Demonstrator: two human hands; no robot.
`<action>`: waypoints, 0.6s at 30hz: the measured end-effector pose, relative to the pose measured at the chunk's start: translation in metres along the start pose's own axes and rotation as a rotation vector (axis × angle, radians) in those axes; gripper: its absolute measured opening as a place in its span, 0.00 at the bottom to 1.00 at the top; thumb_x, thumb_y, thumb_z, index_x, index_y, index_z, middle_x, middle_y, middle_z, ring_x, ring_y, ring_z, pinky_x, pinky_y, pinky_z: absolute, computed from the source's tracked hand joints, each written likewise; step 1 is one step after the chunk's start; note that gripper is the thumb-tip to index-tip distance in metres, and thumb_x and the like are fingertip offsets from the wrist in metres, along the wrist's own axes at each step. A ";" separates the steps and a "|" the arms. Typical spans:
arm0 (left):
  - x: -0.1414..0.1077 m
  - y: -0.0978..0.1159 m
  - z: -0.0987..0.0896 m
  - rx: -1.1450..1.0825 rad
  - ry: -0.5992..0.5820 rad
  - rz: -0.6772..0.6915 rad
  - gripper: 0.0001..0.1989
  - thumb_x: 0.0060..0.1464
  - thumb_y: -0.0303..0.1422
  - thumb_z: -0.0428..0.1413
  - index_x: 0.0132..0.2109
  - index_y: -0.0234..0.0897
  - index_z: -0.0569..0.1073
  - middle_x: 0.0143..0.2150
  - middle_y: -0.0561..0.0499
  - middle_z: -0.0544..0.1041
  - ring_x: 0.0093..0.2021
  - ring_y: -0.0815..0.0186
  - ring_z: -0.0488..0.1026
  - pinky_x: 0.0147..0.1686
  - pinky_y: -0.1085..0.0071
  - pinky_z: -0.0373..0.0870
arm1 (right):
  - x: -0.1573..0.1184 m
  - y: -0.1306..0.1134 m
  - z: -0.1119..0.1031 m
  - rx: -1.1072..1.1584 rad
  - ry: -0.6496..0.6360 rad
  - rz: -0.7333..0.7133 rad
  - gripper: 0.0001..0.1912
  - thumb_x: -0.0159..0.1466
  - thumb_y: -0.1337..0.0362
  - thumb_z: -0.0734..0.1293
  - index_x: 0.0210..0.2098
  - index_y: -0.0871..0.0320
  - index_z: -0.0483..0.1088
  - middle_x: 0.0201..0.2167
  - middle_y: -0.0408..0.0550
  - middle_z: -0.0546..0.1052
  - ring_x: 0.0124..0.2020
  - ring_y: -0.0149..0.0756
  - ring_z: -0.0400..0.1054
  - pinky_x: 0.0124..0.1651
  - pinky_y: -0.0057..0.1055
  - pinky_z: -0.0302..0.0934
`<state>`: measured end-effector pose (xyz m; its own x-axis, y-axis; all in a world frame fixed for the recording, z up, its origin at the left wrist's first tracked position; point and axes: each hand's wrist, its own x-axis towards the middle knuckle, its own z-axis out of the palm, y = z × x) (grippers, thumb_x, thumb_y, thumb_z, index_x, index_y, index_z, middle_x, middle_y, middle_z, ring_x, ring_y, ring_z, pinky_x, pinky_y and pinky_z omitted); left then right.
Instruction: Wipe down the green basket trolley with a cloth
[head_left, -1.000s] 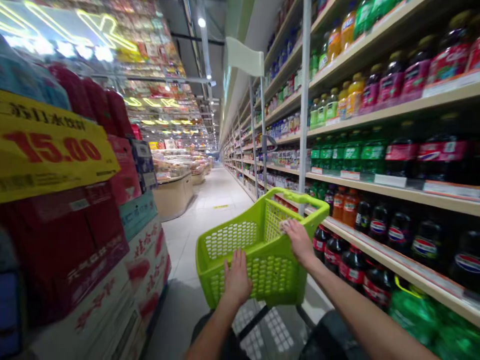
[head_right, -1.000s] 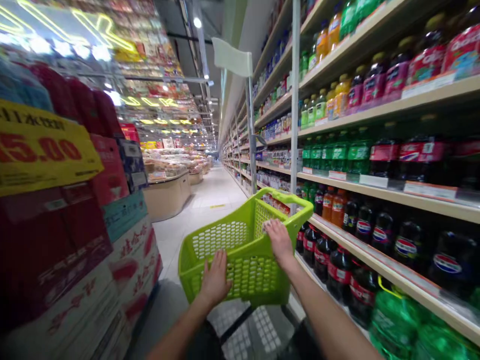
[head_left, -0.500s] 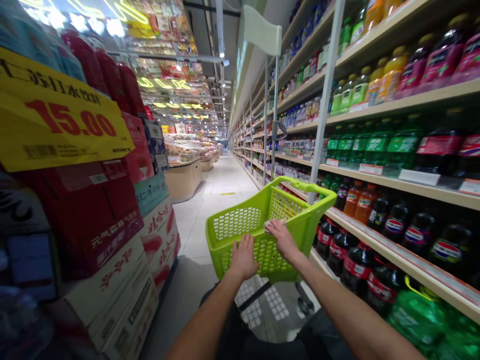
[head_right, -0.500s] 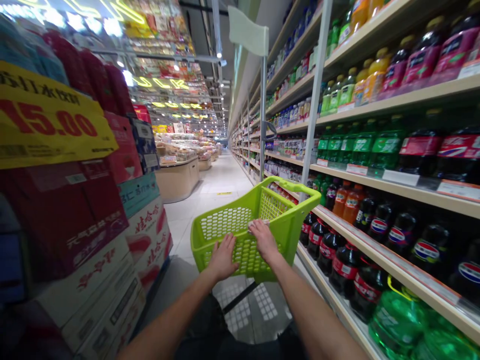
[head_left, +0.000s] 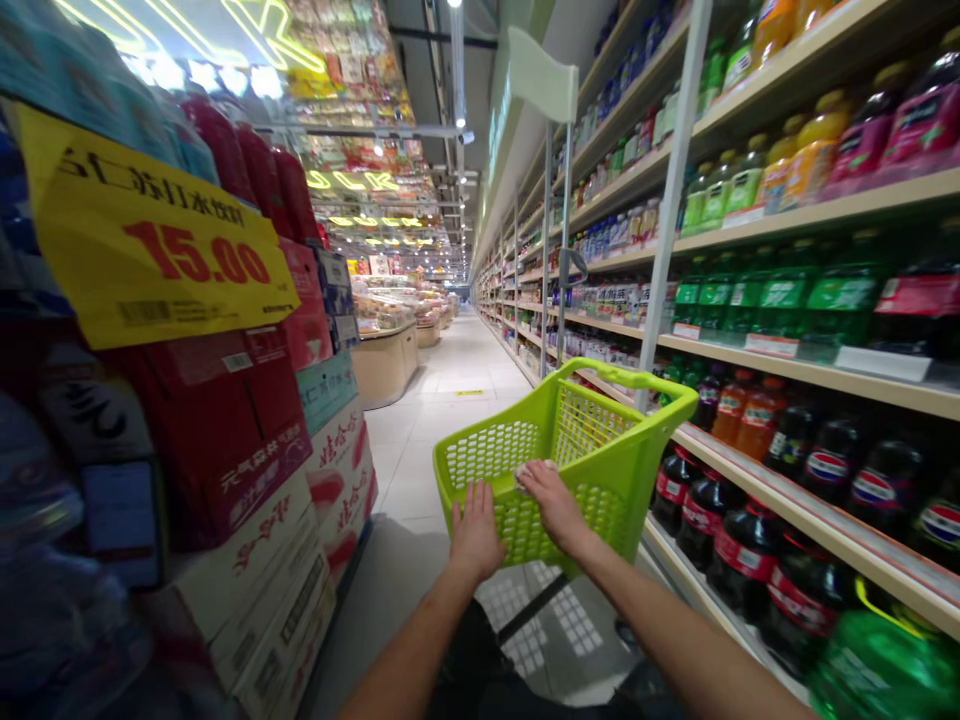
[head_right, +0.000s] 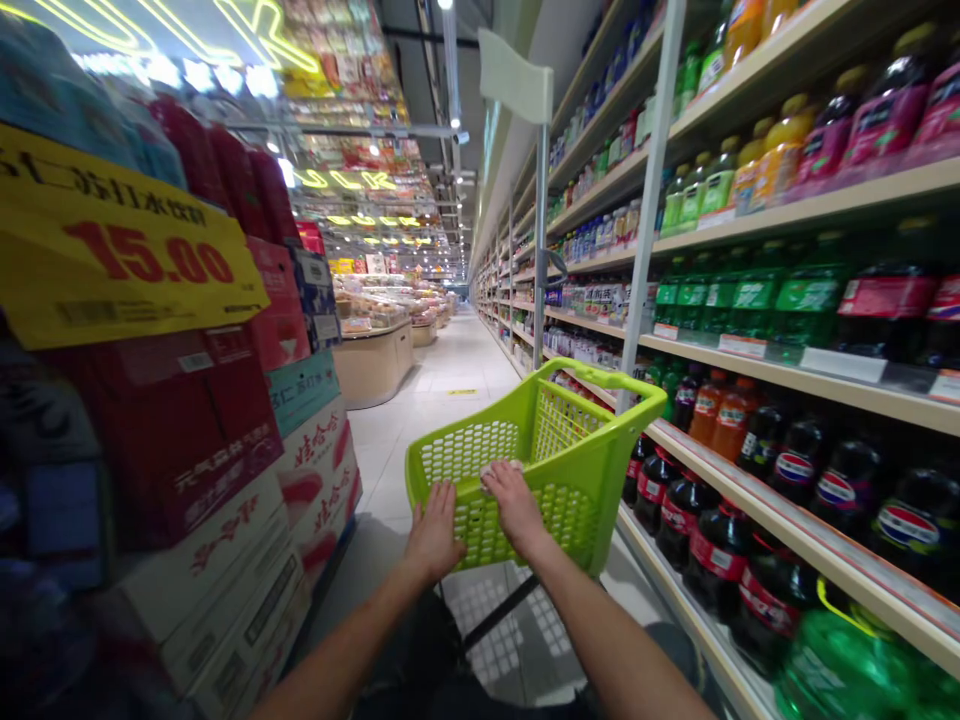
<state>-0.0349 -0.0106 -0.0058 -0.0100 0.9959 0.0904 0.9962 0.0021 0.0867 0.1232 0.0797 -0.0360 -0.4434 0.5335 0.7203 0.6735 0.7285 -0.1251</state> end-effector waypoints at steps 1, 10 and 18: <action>0.000 -0.001 0.000 -0.007 0.002 0.015 0.43 0.41 0.36 0.48 0.64 0.26 0.41 0.67 0.46 0.38 0.66 0.58 0.34 0.62 0.55 0.38 | -0.001 -0.001 0.001 -0.003 -0.002 -0.025 0.23 0.58 0.77 0.55 0.49 0.54 0.68 0.54 0.50 0.67 0.58 0.39 0.56 0.57 0.43 0.53; -0.003 -0.025 -0.006 0.020 0.026 -0.083 0.35 0.42 0.29 0.47 0.61 0.32 0.51 0.63 0.42 0.56 0.63 0.59 0.49 0.60 0.51 0.40 | -0.019 0.054 -0.023 -0.059 0.191 0.181 0.29 0.52 0.82 0.52 0.47 0.57 0.69 0.54 0.54 0.66 0.60 0.41 0.52 0.58 0.47 0.52; -0.014 -0.017 -0.008 0.019 0.021 -0.109 0.33 0.41 0.32 0.48 0.58 0.33 0.56 0.61 0.42 0.59 0.63 0.58 0.48 0.61 0.52 0.40 | -0.011 0.047 -0.009 0.080 0.106 0.178 0.30 0.50 0.82 0.53 0.47 0.57 0.69 0.54 0.54 0.66 0.60 0.40 0.52 0.58 0.50 0.50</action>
<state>-0.0523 -0.0256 -0.0009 -0.1199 0.9875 0.1025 0.9906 0.1122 0.0781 0.1651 0.1042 -0.0430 -0.2546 0.6116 0.7491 0.6843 0.6613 -0.3074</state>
